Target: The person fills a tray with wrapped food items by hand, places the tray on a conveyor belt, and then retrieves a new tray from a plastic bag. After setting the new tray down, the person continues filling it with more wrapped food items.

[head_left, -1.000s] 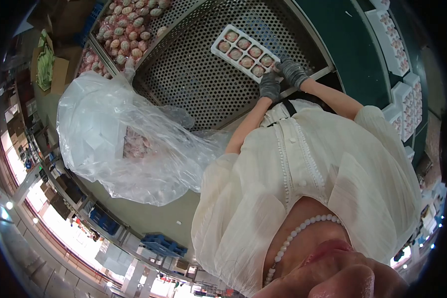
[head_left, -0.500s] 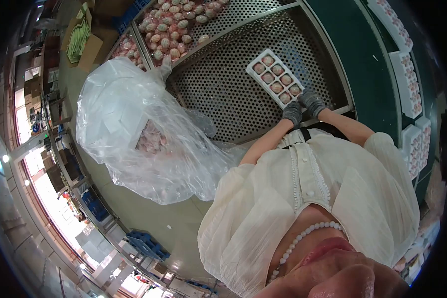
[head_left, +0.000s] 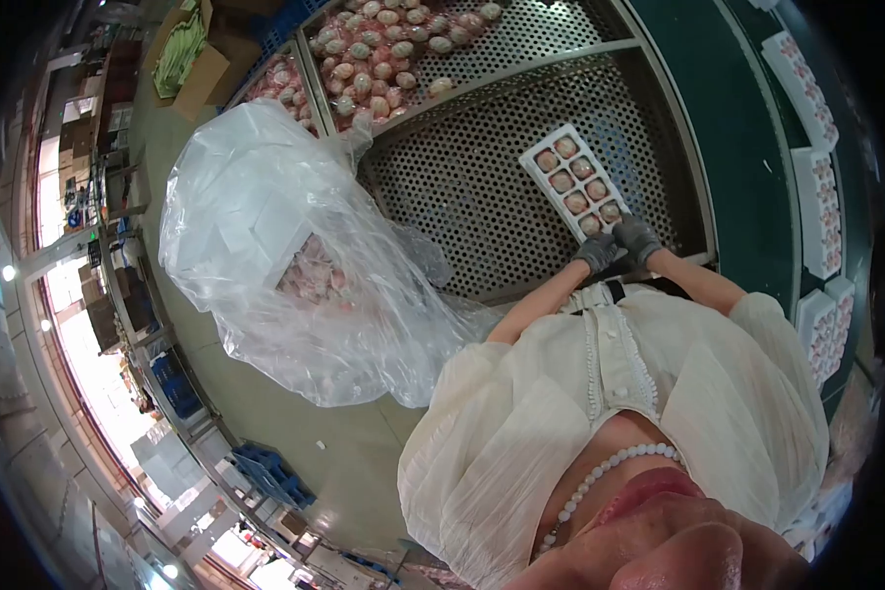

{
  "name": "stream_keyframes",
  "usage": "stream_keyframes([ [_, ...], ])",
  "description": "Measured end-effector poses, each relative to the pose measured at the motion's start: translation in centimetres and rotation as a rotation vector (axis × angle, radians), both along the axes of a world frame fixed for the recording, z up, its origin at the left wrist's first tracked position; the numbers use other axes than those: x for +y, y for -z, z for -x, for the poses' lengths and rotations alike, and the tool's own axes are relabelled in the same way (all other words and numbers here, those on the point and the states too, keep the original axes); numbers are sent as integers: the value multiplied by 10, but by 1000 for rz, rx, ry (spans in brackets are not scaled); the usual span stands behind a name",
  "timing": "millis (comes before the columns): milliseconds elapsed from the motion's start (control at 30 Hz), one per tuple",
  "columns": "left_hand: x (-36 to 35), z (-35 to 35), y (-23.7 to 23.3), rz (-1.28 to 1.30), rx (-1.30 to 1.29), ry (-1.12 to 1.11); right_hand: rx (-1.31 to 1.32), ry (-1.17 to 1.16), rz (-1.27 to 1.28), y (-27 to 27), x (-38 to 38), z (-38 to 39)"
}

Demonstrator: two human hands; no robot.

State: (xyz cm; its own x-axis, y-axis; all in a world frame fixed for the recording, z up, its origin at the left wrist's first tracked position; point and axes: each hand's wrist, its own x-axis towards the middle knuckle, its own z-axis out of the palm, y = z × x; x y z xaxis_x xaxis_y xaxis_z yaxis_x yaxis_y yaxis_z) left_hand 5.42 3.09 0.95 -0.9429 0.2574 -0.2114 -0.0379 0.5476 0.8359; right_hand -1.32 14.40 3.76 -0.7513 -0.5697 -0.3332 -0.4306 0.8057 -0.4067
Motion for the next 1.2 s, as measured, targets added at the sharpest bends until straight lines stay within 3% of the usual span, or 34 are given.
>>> stream_keyframes([
  [100,-14,6,-24,-83,9,-144,-25,52,-107,23,4,0],
  [167,-23,14,-16,-94,-32,-417,85,-414,-412,39,6,-10],
  [233,-60,46,-47,-79,14,-550,186,-443,-352,26,10,-11],
  [267,-79,69,-58,-290,51,-704,295,-472,-289,9,7,-7],
  [300,-106,92,-53,-167,25,-753,328,-470,-370,24,9,-10],
  [367,-171,145,-54,44,449,-822,299,-458,-313,23,11,-7],
  [400,-191,162,-106,199,537,-906,259,-441,-255,21,12,-6],
  [433,-222,185,-86,218,542,-971,259,-448,-259,15,11,-2],
  [467,-246,198,-70,217,539,-978,95,-337,-229,5,8,3],
  [533,-289,217,-48,487,416,-964,-236,-103,-161,-16,2,11],
  [600,-334,236,-19,753,285,-927,-268,-135,-85,-22,10,12],
  [633,-367,246,14,753,279,-923,-192,-71,-106,-20,11,10],
  [700,-415,253,83,779,-128,-661,-100,1,-179,-22,11,8],
  [800,-369,255,-4,854,-270,-651,-243,126,-162,-13,10,9],
  [833,-384,265,29,823,-430,-589,-254,135,-168,-10,10,8],
  [933,-383,278,21,680,-565,-387,-236,125,-73,-11,12,8],
  [1000,-379,280,30,751,-516,-393,-321,88,-290,-16,-2,15],
  [1067,-382,288,47,860,-525,-320,-334,107,-340,-14,-8,16],
  [1133,-374,297,34,847,-557,-344,-281,-18,-485,-3,-8,11],
  [1200,-368,299,18,829,-638,-414,-265,-22,-449,-12,-8,12],
])
